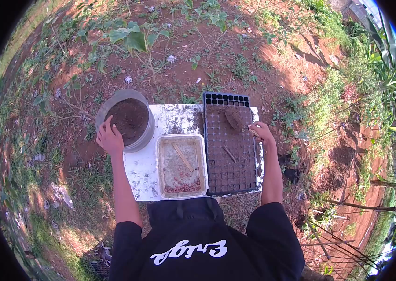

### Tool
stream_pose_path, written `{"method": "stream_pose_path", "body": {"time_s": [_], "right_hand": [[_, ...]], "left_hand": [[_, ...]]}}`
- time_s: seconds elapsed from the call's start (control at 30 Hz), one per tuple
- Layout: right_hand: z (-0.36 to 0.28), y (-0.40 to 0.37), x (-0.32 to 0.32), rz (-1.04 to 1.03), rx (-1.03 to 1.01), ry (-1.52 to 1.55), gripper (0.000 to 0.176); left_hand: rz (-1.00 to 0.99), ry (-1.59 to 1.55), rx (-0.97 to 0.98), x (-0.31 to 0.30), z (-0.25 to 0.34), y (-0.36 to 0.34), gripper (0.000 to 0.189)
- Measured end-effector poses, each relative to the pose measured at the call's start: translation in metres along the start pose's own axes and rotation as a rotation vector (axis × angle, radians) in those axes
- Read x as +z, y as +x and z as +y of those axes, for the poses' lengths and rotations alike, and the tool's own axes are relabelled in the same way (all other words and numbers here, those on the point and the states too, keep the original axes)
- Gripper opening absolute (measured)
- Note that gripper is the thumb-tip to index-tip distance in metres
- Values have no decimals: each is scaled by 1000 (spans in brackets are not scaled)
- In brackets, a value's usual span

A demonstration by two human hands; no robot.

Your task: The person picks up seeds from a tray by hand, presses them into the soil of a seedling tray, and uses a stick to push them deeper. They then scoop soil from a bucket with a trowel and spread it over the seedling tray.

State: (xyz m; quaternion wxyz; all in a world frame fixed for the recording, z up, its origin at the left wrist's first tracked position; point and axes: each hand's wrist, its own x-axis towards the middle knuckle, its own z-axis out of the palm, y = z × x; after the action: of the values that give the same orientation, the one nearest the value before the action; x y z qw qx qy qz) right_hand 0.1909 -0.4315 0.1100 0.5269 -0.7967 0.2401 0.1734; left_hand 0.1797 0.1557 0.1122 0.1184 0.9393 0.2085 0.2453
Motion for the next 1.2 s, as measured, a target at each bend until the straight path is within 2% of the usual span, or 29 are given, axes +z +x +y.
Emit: {"method": "stream_pose_path", "body": {"time_s": [0.17,0.23,0.77,0.97,1.2], "right_hand": [[9,7,-12,24,10,-45,20],[14,11,-16,-8,32,80,20],[10,13,-30,-54,92,104,22],[-6,1,-20,-135,179,139,22],[-7,6,4,-143,100,115,20]], "left_hand": [[0,1,-5,-1,2,0,44],[3,-2,-5,-2,3,0,44],[-40,23,-22,-3,2,0,43],[-45,25,-23,-3,3,0,43],[-52,17,-27,-6,4,0,43]]}}
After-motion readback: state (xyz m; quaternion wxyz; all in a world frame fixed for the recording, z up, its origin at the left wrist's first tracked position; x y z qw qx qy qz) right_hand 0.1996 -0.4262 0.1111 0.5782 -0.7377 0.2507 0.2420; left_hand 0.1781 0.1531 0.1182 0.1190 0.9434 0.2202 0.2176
